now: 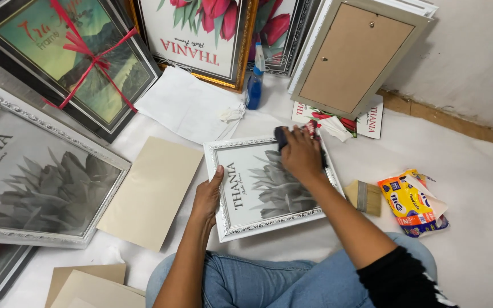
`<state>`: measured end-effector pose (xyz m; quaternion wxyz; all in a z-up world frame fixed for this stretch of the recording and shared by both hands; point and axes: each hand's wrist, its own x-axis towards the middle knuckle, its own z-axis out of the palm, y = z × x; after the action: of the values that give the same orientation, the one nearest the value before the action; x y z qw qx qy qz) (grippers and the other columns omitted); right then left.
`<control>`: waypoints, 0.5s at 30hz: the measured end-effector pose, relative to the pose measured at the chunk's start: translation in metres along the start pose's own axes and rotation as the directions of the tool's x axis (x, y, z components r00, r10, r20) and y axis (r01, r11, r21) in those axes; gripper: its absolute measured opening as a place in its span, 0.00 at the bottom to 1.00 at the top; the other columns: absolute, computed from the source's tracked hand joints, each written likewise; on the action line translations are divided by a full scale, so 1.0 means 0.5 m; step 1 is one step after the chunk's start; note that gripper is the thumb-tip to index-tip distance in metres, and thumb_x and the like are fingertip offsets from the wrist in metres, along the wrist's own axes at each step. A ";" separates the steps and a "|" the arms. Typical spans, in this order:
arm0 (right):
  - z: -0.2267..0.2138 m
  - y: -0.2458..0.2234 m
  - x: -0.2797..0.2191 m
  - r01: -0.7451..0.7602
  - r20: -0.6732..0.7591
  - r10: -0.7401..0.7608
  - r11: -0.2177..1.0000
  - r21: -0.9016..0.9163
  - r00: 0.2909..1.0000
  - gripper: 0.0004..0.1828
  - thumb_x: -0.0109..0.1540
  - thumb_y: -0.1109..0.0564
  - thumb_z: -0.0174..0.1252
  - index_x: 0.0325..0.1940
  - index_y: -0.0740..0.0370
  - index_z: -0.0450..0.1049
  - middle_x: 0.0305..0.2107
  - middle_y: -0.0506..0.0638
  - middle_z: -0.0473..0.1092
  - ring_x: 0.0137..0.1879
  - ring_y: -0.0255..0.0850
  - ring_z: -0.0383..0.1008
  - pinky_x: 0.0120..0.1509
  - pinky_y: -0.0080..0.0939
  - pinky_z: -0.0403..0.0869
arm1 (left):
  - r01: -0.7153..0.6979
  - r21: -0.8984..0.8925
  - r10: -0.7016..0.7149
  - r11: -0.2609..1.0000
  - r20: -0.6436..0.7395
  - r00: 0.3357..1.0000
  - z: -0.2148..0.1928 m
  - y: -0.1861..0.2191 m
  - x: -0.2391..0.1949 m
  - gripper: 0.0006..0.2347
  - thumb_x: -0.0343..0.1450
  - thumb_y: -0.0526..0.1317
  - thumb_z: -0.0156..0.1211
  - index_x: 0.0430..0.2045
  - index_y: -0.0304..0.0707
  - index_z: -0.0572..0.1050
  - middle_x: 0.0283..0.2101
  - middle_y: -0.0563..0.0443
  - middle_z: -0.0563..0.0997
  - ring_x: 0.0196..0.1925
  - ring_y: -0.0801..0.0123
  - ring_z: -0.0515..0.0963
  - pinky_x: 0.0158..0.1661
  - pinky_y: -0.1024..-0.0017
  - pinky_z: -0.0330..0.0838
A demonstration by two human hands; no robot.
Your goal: The person sits on the floor and reassembles a picture frame: they remove the backing board, brush glue onto the frame's back, lay a white backing sheet over it, press it down, fit the cardboard backing back into the frame, fasten it, wipe the glass with a cloth, and set the finished frame aside.
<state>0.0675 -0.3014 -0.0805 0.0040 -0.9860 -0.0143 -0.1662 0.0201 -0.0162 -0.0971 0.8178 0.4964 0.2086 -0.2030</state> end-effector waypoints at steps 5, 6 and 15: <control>-0.027 0.175 -0.059 -0.178 0.327 0.177 0.984 -0.027 0.928 0.35 0.64 0.51 0.42 0.78 0.45 0.58 0.62 0.59 0.68 0.64 0.62 0.71 0.57 0.65 0.73 | -0.014 0.011 0.013 1.000 0.010 1.000 -0.003 -0.003 0.007 0.33 0.69 0.56 0.68 0.50 0.13 0.72 0.39 0.24 0.82 0.38 0.47 0.85 0.40 0.51 0.81; -0.034 0.207 -0.075 -0.272 0.441 0.256 0.962 -0.028 0.860 0.36 0.65 0.51 0.41 0.80 0.44 0.54 0.58 0.59 0.72 0.62 0.61 0.74 0.58 0.63 0.75 | -0.020 0.039 0.019 0.999 0.021 1.000 -0.006 -0.008 0.012 0.34 0.69 0.57 0.69 0.50 0.14 0.72 0.39 0.24 0.82 0.38 0.47 0.85 0.40 0.51 0.81; -0.199 0.143 -0.122 -0.700 0.541 0.462 0.584 0.411 0.703 0.42 0.66 0.33 0.51 0.74 0.65 0.62 0.60 0.67 0.68 0.66 0.66 0.67 0.61 0.70 0.68 | -0.022 0.056 0.019 0.998 0.063 0.998 -0.005 0.017 -0.035 0.38 0.68 0.61 0.68 0.52 0.12 0.70 0.41 0.22 0.81 0.39 0.47 0.85 0.41 0.48 0.81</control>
<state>-0.0208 -0.3757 -0.0066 0.3624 -0.8922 0.2647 0.0507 0.0098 -0.0084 -0.0826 0.8115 0.5151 0.1718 -0.2160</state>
